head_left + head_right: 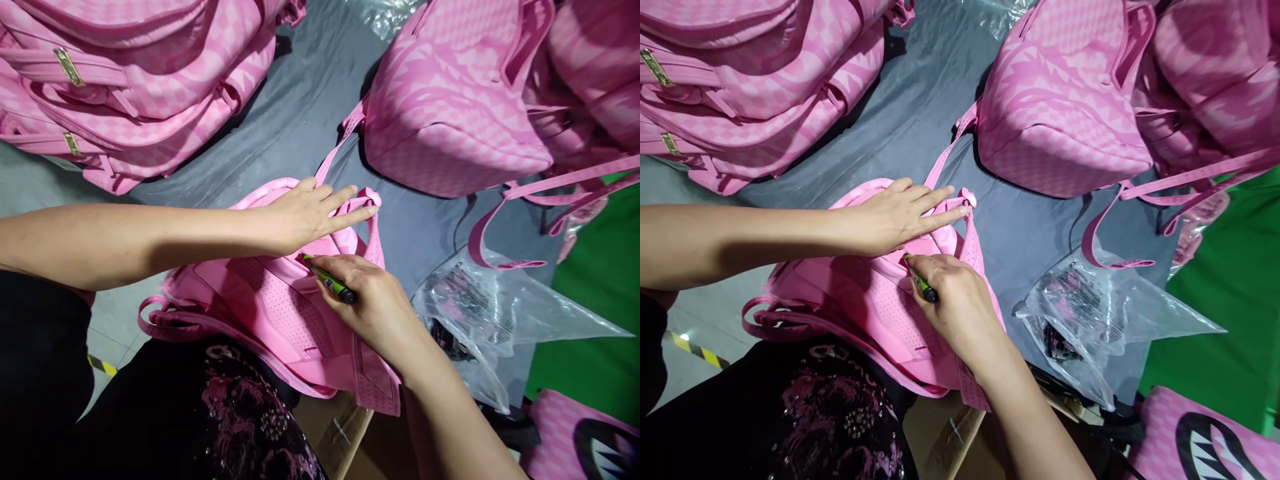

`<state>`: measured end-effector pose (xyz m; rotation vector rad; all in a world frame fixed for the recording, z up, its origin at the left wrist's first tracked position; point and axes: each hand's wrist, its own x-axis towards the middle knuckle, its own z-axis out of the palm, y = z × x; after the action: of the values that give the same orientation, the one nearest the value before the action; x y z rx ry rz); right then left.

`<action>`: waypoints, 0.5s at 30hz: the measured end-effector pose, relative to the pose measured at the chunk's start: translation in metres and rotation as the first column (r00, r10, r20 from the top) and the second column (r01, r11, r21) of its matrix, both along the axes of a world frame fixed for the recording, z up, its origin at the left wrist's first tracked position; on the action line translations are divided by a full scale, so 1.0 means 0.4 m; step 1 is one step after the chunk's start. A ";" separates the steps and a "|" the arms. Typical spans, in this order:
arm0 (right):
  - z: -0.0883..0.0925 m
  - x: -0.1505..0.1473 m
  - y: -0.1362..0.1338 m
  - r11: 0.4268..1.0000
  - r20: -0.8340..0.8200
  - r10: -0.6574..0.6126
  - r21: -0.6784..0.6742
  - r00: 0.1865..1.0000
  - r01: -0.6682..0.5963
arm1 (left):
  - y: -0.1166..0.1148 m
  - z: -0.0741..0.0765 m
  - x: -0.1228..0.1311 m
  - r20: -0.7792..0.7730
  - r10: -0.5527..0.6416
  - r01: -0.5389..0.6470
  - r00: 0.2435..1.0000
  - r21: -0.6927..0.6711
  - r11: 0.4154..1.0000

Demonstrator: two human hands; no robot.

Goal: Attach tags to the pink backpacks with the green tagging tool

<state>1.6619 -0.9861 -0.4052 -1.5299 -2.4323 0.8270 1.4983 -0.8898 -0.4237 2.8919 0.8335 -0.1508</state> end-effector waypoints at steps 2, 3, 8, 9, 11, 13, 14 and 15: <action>0.000 -0.002 0.000 1.000 -0.017 0.001 0.006 1.000 0.000 | 0.000 0.000 0.000 -0.001 0.000 0.000 1.000 -0.004 1.000; 0.001 -0.002 0.001 1.000 -0.029 -0.001 0.012 1.000 0.001 | 0.000 -0.001 -0.001 -0.002 0.000 0.000 1.000 -0.006 1.000; 0.010 0.001 0.008 0.999 -0.019 0.026 -0.033 0.999 -0.027 | -0.001 -0.005 -0.002 0.000 0.000 0.000 1.000 0.006 1.000; 0.011 0.002 0.010 0.999 -0.031 0.032 -0.034 0.999 -0.033 | -0.001 -0.005 -0.003 0.002 -0.003 0.003 1.000 0.010 1.000; 0.013 0.003 0.013 0.998 -0.061 0.043 -0.037 0.997 -0.045 | 0.000 -0.004 -0.003 -0.001 -0.004 0.004 1.000 0.008 1.000; 0.014 0.003 0.016 0.997 -0.077 0.051 -0.056 0.996 -0.055 | 0.000 -0.002 -0.003 -0.010 -0.001 0.001 1.000 -0.005 1.000; 0.015 0.003 0.017 0.996 -0.084 0.052 -0.063 0.995 -0.057 | 0.000 -0.001 -0.002 -0.011 0.000 0.000 1.000 -0.012 1.000; 0.015 0.003 0.019 0.996 -0.095 0.049 -0.066 0.994 -0.056 | 0.000 0.000 -0.002 -0.011 0.001 -0.001 1.000 -0.018 1.000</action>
<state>1.6631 -0.9786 -0.3992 -1.4209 -2.4101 0.9782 1.4977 -0.8898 -0.4238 2.8764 0.8315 -0.1728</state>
